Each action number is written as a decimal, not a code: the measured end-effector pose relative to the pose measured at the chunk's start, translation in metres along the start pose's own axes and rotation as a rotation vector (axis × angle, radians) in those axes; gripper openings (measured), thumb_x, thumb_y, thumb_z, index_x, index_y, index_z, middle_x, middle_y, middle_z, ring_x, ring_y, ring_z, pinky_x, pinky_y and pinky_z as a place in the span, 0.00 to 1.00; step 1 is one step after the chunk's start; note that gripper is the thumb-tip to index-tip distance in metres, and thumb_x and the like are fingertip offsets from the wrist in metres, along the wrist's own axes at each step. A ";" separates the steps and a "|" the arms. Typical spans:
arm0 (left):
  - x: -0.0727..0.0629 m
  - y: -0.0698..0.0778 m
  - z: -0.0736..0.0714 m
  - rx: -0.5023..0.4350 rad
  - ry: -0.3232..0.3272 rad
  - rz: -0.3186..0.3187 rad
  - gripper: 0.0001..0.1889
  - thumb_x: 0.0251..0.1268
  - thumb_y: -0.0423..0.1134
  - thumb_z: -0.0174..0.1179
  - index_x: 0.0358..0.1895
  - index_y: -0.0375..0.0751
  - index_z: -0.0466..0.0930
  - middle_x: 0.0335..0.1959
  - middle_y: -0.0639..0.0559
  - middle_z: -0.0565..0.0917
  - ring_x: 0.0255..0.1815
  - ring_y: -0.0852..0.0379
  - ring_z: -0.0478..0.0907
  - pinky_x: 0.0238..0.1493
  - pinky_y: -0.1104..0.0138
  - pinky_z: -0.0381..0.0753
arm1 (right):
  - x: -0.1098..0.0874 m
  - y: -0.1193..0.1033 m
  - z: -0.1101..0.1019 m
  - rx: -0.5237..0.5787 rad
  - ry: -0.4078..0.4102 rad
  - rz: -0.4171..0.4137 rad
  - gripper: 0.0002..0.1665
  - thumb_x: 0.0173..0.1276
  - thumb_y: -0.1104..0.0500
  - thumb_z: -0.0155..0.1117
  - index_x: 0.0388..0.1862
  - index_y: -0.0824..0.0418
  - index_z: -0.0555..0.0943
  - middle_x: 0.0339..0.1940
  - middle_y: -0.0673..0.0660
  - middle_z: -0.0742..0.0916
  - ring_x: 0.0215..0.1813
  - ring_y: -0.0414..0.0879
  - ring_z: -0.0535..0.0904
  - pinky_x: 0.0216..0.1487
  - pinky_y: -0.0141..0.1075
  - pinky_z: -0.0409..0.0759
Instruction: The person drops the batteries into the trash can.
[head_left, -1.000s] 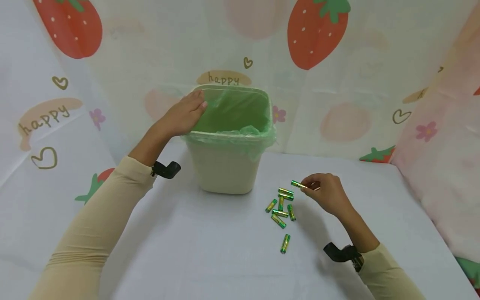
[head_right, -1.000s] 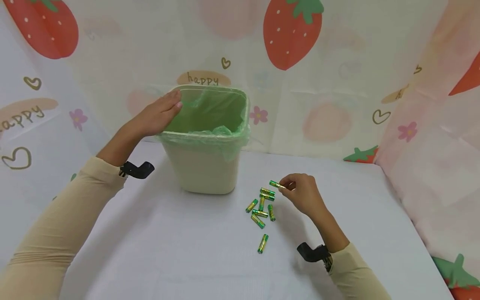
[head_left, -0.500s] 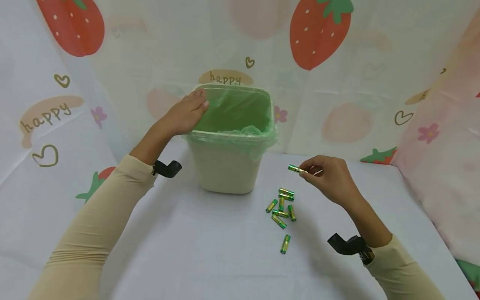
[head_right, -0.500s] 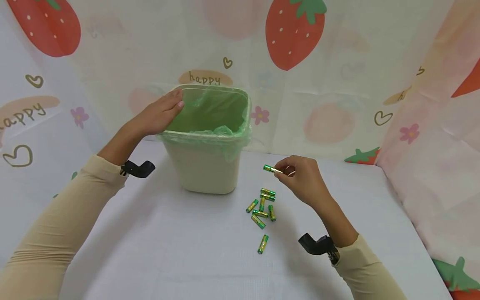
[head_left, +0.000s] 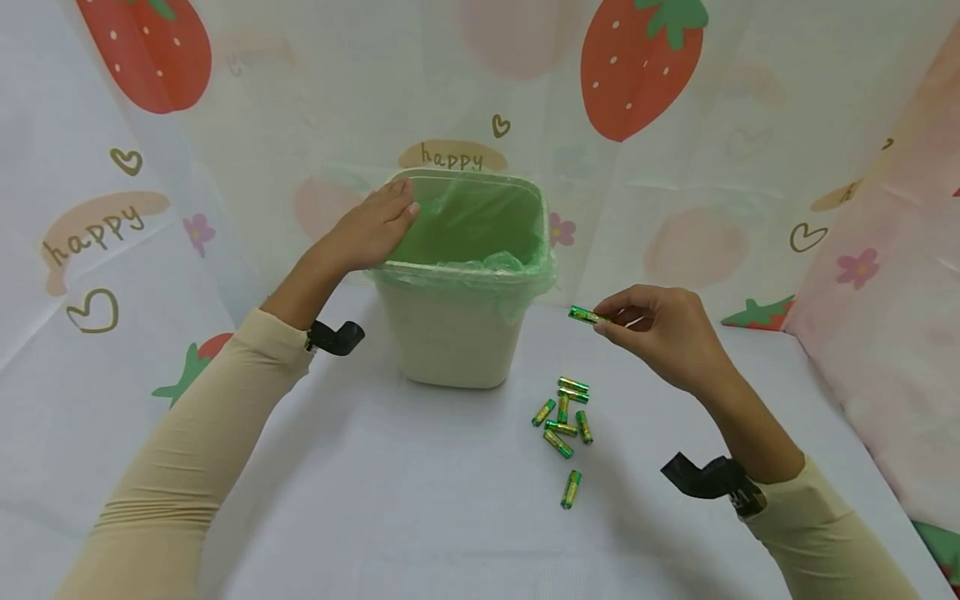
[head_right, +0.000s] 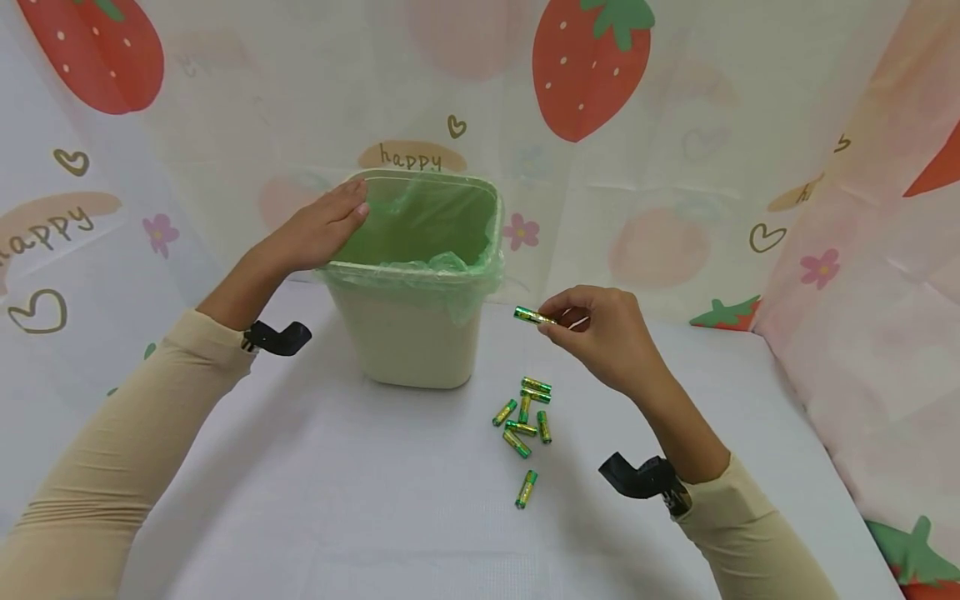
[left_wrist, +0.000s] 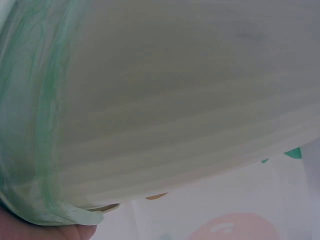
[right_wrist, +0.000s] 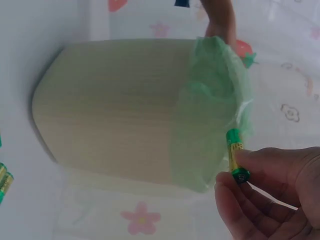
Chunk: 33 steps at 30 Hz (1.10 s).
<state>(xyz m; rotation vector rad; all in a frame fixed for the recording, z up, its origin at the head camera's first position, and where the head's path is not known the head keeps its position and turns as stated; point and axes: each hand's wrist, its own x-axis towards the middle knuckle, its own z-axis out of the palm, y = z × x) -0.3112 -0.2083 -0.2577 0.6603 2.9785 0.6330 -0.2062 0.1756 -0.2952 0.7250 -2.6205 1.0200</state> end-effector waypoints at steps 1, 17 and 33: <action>0.000 0.000 0.000 -0.001 0.001 -0.001 0.32 0.87 0.47 0.25 0.79 0.25 0.33 0.82 0.33 0.36 0.83 0.42 0.30 0.81 0.54 0.32 | 0.001 -0.002 -0.001 -0.003 0.003 -0.006 0.07 0.65 0.64 0.74 0.42 0.58 0.90 0.34 0.50 0.90 0.34 0.42 0.87 0.37 0.26 0.83; -0.001 -0.002 -0.001 -0.003 0.007 0.005 0.33 0.87 0.47 0.25 0.79 0.26 0.32 0.82 0.33 0.35 0.83 0.42 0.30 0.81 0.55 0.31 | 0.023 -0.046 -0.021 0.063 0.045 -0.112 0.09 0.66 0.61 0.75 0.44 0.60 0.90 0.37 0.52 0.91 0.36 0.37 0.86 0.40 0.25 0.83; 0.000 -0.002 0.001 0.006 -0.002 0.009 0.33 0.87 0.47 0.24 0.79 0.26 0.32 0.82 0.34 0.35 0.83 0.42 0.29 0.81 0.55 0.31 | 0.059 -0.067 -0.011 0.080 0.033 -0.175 0.07 0.66 0.62 0.74 0.42 0.59 0.91 0.36 0.51 0.91 0.36 0.39 0.86 0.39 0.28 0.83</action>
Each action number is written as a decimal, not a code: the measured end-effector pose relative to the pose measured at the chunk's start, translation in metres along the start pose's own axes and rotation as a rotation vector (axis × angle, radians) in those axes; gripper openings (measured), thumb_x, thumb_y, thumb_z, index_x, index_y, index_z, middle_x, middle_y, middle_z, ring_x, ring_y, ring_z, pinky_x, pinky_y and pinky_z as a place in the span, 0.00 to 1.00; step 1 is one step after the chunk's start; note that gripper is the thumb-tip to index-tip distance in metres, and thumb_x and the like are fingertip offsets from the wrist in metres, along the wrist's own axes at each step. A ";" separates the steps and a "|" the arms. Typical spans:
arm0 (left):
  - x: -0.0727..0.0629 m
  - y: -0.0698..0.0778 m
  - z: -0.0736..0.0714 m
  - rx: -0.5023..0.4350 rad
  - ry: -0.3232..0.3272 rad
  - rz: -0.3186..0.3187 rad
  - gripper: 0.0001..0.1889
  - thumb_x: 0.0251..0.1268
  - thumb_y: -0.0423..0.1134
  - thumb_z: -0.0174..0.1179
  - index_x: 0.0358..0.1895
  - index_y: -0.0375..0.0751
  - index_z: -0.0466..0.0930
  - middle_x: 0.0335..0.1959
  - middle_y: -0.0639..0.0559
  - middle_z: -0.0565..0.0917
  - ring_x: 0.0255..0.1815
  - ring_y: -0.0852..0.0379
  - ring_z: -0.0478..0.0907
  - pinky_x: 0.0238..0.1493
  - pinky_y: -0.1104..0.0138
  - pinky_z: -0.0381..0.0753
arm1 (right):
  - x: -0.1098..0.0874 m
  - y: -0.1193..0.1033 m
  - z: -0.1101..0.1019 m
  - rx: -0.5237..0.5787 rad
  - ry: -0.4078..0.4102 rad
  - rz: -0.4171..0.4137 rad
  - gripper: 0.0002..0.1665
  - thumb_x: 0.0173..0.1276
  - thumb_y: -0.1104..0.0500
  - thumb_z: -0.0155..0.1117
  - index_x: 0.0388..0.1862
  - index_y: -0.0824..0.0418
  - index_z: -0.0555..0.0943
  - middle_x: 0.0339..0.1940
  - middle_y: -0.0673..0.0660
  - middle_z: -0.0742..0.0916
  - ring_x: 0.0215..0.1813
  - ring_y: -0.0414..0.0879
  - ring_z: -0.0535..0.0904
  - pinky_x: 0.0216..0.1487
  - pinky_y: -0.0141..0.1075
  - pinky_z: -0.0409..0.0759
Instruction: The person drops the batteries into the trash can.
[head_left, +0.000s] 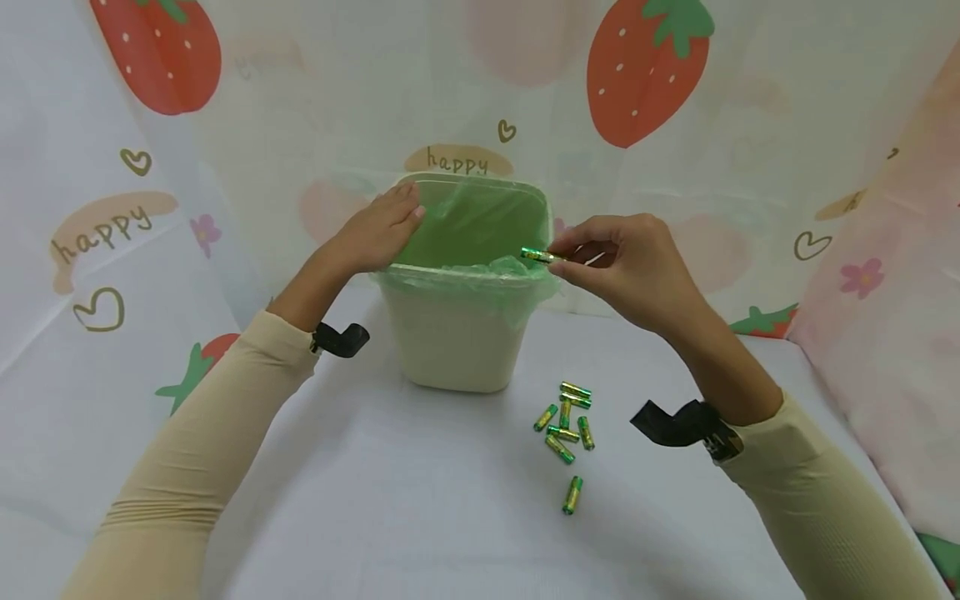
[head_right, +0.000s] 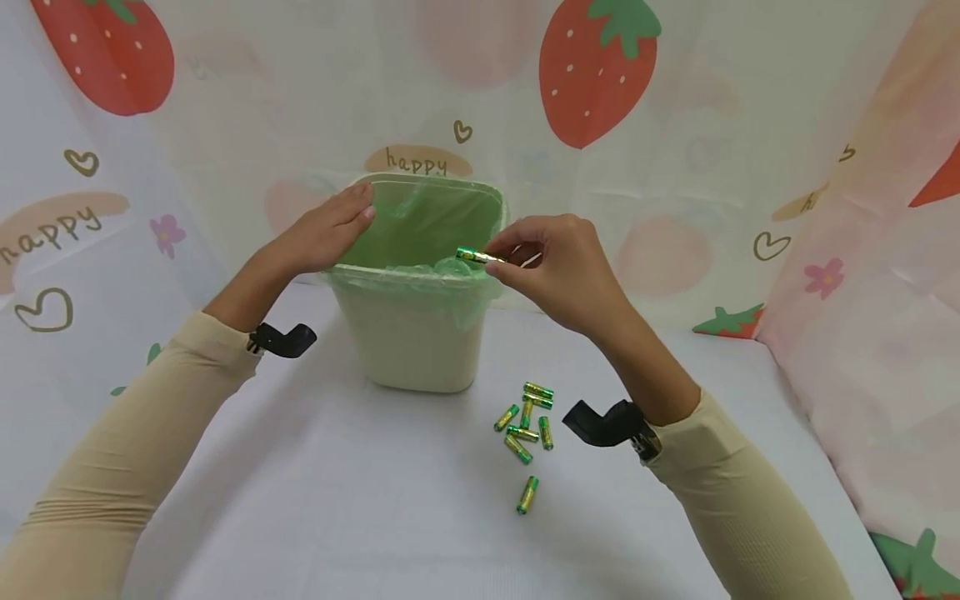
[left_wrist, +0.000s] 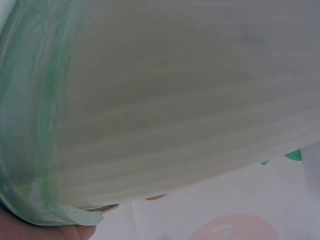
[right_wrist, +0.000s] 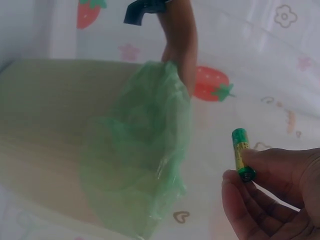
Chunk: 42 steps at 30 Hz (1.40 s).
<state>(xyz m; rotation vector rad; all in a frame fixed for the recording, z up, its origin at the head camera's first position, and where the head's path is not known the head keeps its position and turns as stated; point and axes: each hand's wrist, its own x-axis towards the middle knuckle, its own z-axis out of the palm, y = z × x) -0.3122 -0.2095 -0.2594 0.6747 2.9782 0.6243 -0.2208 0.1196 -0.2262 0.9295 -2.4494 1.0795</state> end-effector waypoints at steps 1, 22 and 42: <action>0.000 0.000 0.000 0.002 -0.001 -0.002 0.33 0.87 0.47 0.24 0.79 0.26 0.32 0.82 0.34 0.35 0.83 0.43 0.29 0.81 0.55 0.31 | 0.003 0.000 0.002 0.001 -0.004 0.000 0.06 0.66 0.62 0.74 0.42 0.59 0.91 0.36 0.51 0.91 0.36 0.39 0.86 0.39 0.28 0.83; 0.004 0.000 0.001 -0.017 0.000 0.003 0.33 0.87 0.49 0.24 0.79 0.27 0.31 0.82 0.35 0.34 0.83 0.44 0.28 0.81 0.55 0.30 | 0.046 0.012 0.030 -0.001 -0.067 0.083 0.05 0.64 0.62 0.75 0.39 0.61 0.92 0.34 0.55 0.91 0.35 0.45 0.86 0.34 0.29 0.80; 0.002 -0.003 0.001 -0.008 0.015 0.005 0.33 0.87 0.47 0.25 0.79 0.26 0.33 0.82 0.34 0.36 0.83 0.43 0.30 0.81 0.54 0.31 | 0.066 0.014 0.056 0.008 -0.097 0.069 0.07 0.64 0.62 0.75 0.39 0.64 0.91 0.33 0.57 0.91 0.33 0.45 0.87 0.34 0.29 0.79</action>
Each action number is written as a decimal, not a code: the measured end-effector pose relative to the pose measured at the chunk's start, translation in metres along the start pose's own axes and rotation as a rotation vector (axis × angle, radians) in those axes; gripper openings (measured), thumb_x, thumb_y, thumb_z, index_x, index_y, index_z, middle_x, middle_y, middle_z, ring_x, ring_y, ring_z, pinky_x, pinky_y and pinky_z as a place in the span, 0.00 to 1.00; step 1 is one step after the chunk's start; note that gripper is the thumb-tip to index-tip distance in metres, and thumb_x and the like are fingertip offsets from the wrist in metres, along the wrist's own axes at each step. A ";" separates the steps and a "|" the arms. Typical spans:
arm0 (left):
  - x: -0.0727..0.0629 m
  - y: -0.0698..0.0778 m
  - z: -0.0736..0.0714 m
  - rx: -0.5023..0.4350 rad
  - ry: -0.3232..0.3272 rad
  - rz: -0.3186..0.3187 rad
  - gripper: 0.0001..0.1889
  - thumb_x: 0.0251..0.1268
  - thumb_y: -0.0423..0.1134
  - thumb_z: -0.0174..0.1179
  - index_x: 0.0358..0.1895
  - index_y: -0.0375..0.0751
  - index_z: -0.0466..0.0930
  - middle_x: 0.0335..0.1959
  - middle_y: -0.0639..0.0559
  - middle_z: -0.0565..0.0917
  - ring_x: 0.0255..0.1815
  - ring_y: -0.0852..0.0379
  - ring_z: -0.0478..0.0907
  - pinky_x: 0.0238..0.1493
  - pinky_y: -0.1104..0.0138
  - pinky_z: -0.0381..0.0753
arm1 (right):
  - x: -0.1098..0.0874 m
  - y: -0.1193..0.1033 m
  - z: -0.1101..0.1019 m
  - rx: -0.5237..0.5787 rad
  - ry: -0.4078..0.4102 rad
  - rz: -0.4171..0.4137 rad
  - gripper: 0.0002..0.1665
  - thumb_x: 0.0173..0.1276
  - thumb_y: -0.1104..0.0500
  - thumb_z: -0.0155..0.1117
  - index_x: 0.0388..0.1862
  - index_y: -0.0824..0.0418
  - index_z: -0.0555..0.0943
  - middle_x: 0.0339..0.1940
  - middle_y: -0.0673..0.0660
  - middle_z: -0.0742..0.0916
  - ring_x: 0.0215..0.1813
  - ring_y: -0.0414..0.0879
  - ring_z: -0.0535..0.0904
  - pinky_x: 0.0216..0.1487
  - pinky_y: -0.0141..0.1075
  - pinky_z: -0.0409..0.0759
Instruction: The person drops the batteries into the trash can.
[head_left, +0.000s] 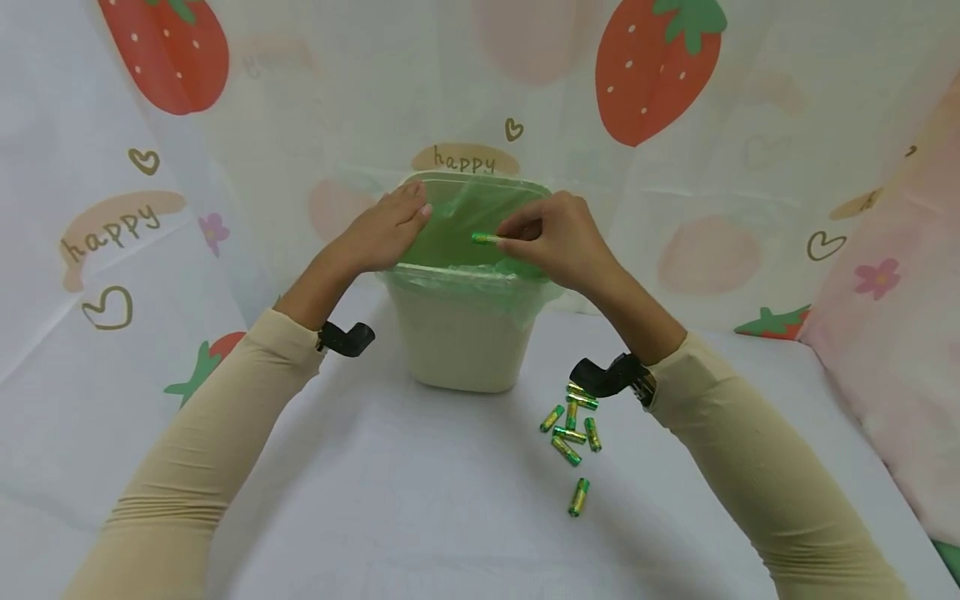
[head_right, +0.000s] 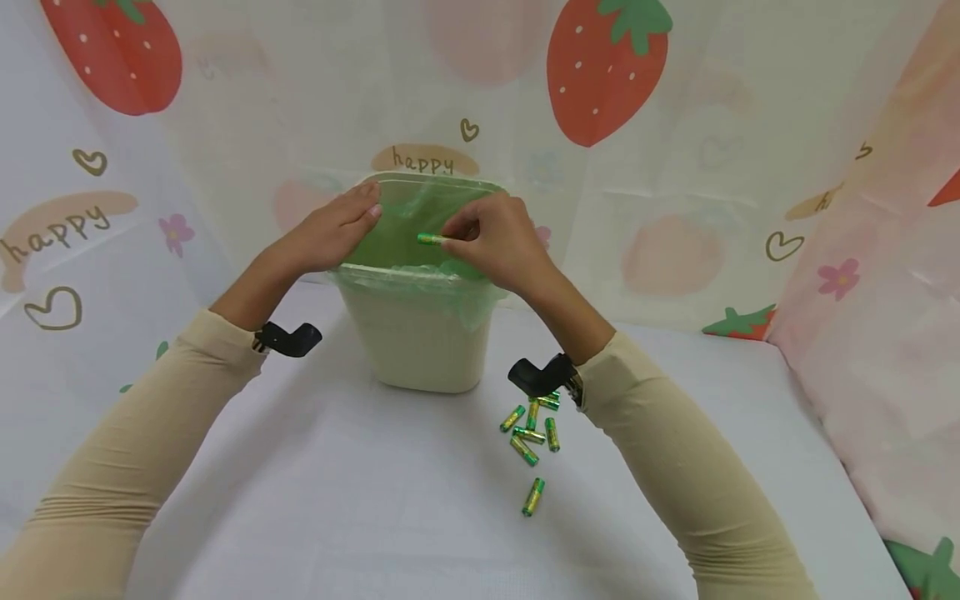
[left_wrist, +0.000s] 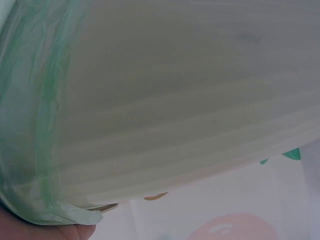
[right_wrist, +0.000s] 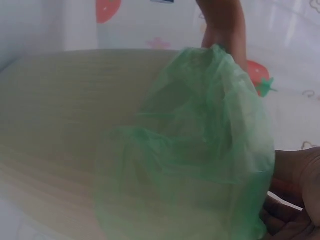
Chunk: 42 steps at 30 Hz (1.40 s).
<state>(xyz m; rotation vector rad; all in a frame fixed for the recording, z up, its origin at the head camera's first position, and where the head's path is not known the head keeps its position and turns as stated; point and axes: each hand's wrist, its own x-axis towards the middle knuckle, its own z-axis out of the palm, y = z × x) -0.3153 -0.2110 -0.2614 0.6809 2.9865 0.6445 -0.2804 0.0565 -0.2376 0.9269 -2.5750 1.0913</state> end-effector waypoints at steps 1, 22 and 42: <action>0.000 0.000 0.000 0.003 0.002 0.000 0.32 0.87 0.47 0.25 0.79 0.25 0.34 0.82 0.33 0.36 0.83 0.43 0.30 0.81 0.54 0.32 | 0.000 0.000 0.001 0.000 -0.004 0.002 0.07 0.64 0.62 0.75 0.39 0.64 0.91 0.33 0.57 0.91 0.33 0.45 0.87 0.34 0.29 0.79; -0.002 0.004 -0.001 -0.001 -0.004 0.000 0.32 0.87 0.47 0.25 0.79 0.26 0.34 0.82 0.34 0.36 0.83 0.43 0.30 0.81 0.55 0.32 | -0.007 0.006 0.004 -0.005 0.033 -0.008 0.07 0.70 0.62 0.69 0.40 0.61 0.92 0.36 0.54 0.91 0.36 0.44 0.86 0.39 0.37 0.81; -0.001 0.004 0.000 -0.012 0.002 -0.011 0.33 0.87 0.48 0.24 0.79 0.26 0.34 0.83 0.35 0.36 0.83 0.44 0.30 0.81 0.56 0.31 | -0.052 0.012 -0.014 0.090 0.263 -0.046 0.06 0.69 0.61 0.71 0.39 0.62 0.91 0.32 0.55 0.90 0.30 0.45 0.85 0.34 0.31 0.80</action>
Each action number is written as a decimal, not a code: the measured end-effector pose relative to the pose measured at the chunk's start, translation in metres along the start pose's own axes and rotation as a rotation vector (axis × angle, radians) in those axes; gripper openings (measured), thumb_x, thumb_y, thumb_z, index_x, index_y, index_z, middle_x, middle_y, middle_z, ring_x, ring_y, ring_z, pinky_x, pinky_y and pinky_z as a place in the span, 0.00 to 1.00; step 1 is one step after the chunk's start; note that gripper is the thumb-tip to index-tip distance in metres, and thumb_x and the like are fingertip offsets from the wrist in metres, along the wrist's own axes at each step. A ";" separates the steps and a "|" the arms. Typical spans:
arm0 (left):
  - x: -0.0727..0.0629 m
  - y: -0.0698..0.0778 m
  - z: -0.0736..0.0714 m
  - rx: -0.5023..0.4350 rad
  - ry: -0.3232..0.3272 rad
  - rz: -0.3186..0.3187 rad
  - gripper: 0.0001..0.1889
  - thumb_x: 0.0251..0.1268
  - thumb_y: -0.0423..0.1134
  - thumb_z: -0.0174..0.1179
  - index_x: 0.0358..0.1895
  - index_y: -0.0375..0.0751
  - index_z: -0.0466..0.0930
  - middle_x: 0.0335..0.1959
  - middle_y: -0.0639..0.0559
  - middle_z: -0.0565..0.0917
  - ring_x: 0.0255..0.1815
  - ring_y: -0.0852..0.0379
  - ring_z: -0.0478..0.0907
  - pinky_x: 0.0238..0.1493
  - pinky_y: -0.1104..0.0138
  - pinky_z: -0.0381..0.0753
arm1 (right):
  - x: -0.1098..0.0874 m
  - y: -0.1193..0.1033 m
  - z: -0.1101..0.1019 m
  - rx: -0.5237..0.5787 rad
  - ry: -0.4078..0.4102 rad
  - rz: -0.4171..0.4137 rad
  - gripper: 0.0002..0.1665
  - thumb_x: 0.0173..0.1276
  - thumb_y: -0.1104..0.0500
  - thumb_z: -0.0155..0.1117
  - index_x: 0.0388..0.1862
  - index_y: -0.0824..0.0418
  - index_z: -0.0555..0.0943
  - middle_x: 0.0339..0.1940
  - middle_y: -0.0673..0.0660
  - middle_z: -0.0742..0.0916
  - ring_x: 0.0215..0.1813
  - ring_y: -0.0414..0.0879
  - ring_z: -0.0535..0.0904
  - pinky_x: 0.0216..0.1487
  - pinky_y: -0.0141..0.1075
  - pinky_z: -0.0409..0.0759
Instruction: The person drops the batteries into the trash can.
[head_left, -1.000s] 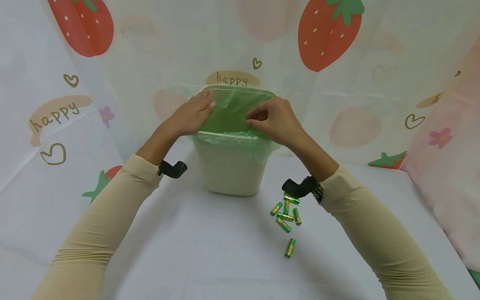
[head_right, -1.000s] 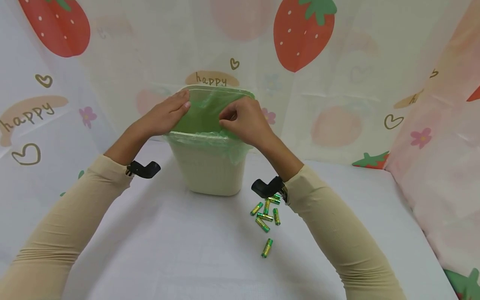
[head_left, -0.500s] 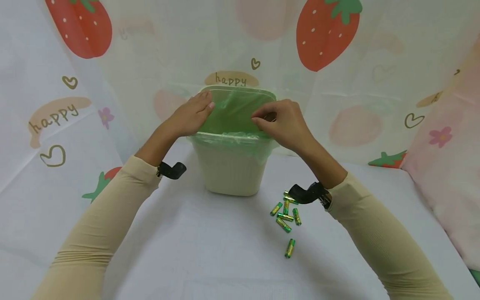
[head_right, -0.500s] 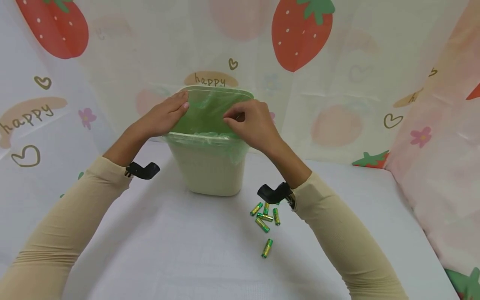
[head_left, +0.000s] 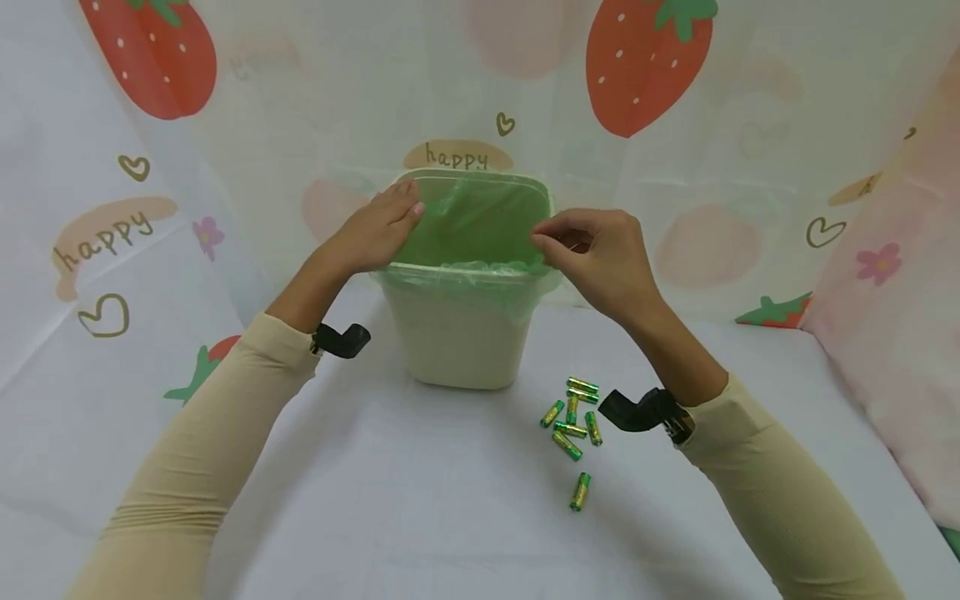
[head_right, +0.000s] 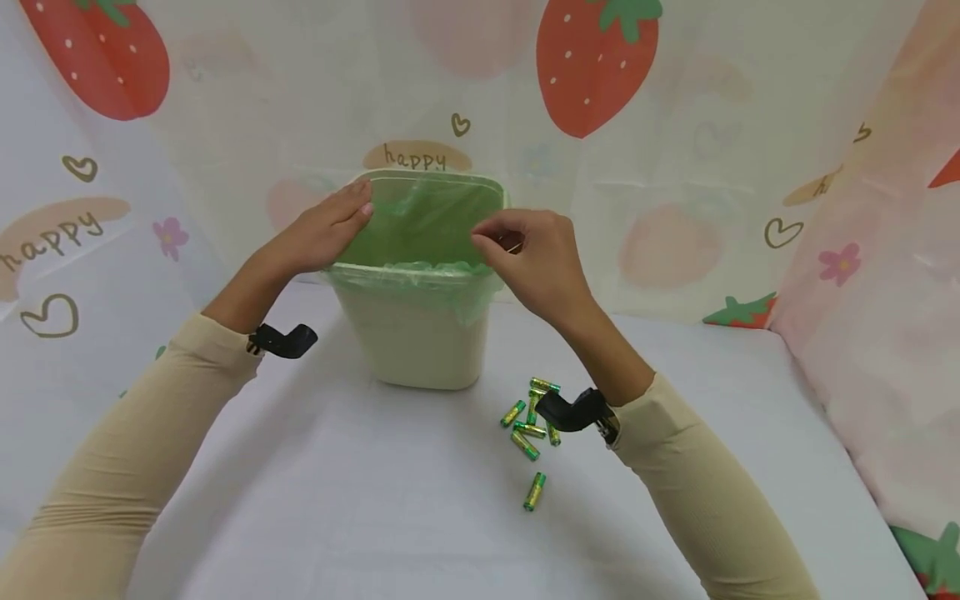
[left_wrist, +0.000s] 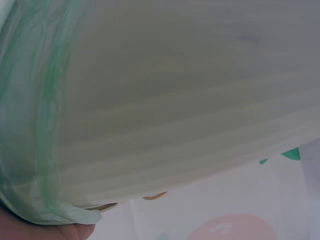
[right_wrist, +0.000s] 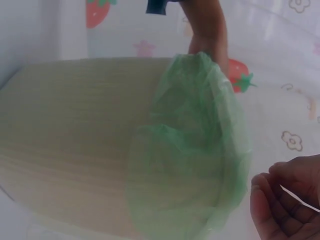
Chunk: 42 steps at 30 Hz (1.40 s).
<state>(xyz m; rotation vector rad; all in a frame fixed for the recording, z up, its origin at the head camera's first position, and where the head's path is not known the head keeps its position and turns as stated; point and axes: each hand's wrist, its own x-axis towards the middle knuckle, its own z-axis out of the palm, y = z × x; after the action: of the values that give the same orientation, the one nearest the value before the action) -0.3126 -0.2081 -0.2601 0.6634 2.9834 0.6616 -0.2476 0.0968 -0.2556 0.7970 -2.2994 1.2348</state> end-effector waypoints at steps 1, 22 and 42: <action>0.000 0.000 0.000 -0.002 0.000 -0.003 0.33 0.87 0.48 0.24 0.79 0.26 0.34 0.83 0.36 0.36 0.84 0.45 0.30 0.81 0.56 0.31 | -0.003 0.001 -0.001 0.008 0.007 0.006 0.06 0.69 0.61 0.71 0.39 0.62 0.91 0.32 0.55 0.90 0.29 0.46 0.85 0.33 0.30 0.80; 0.001 -0.001 -0.001 0.016 -0.008 -0.011 0.33 0.87 0.48 0.24 0.80 0.27 0.33 0.83 0.34 0.36 0.83 0.43 0.30 0.81 0.55 0.31 | -0.053 0.017 -0.010 0.049 0.087 0.046 0.07 0.70 0.59 0.71 0.41 0.62 0.91 0.30 0.53 0.89 0.28 0.47 0.84 0.33 0.27 0.83; -0.001 0.005 -0.002 0.007 -0.011 -0.010 0.33 0.87 0.48 0.24 0.80 0.27 0.33 0.82 0.34 0.36 0.83 0.42 0.30 0.81 0.55 0.31 | -0.105 0.042 -0.008 0.037 0.104 0.139 0.05 0.70 0.60 0.72 0.41 0.59 0.90 0.32 0.53 0.90 0.28 0.41 0.84 0.31 0.27 0.81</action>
<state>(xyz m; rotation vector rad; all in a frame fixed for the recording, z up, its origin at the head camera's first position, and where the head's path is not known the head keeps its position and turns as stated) -0.3099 -0.2053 -0.2565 0.6493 2.9785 0.6445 -0.1952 0.1523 -0.3391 0.5790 -2.2863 1.3487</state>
